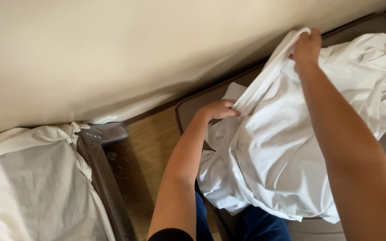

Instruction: The person unfolds a white sheet on a mattress, spreads it out, and then folds it by hand. The person kneels on the floor during the process to manage the large fabric.

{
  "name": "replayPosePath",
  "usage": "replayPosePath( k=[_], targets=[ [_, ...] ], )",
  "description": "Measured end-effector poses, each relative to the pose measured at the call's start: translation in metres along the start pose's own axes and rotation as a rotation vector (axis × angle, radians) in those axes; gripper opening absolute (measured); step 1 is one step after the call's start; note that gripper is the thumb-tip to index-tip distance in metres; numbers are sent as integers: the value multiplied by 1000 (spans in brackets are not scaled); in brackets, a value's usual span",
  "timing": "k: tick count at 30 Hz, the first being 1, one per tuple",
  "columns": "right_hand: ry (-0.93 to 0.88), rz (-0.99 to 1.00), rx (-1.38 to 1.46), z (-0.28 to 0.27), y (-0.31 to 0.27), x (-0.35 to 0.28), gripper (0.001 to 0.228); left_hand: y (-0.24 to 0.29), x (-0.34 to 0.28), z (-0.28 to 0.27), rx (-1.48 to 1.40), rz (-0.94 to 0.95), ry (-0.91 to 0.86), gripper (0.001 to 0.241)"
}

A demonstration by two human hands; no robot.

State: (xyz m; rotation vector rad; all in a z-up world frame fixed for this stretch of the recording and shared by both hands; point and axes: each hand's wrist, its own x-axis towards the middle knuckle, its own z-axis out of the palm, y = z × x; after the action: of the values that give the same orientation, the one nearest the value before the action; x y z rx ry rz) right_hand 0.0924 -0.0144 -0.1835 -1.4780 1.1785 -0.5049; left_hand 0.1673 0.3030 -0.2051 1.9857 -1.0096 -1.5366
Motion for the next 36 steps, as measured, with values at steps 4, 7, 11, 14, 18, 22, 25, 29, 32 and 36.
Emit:
replayPosePath(
  k=[4,7,11,14,18,22,25,29,32,36],
  targets=[
    [-203,-122,-232,-14,-23,-32,31,-21,5,6,-128,101,216,44],
    [-297,-158,-911,-3,-18,-61,83,-16,-3,-6,-521,216,513,32],
    [-547,-153,-930,40,-34,-131,74,-14,18,-17,-356,218,695,42],
    [-623,-64,-820,71,-9,-153,50,-9,16,-40,-308,195,730,45],
    [-385,-188,-536,96,16,-132,14,18,-59,-77,-374,185,496,67],
    [-445,-127,74,91,-5,-124,7,-29,-50,-66,-112,122,124,90],
    [-345,-211,136,93,-11,-122,12,-57,-52,-62,-18,1,-30,79],
    [-295,-294,-147,94,4,-132,21,-88,-40,-65,-433,71,392,60],
    [-378,-310,-487,107,-3,-171,58,-45,-56,-78,-543,261,603,54],
    [-500,-284,-711,129,51,-210,36,-10,-77,-85,-367,209,613,54]
  ],
)
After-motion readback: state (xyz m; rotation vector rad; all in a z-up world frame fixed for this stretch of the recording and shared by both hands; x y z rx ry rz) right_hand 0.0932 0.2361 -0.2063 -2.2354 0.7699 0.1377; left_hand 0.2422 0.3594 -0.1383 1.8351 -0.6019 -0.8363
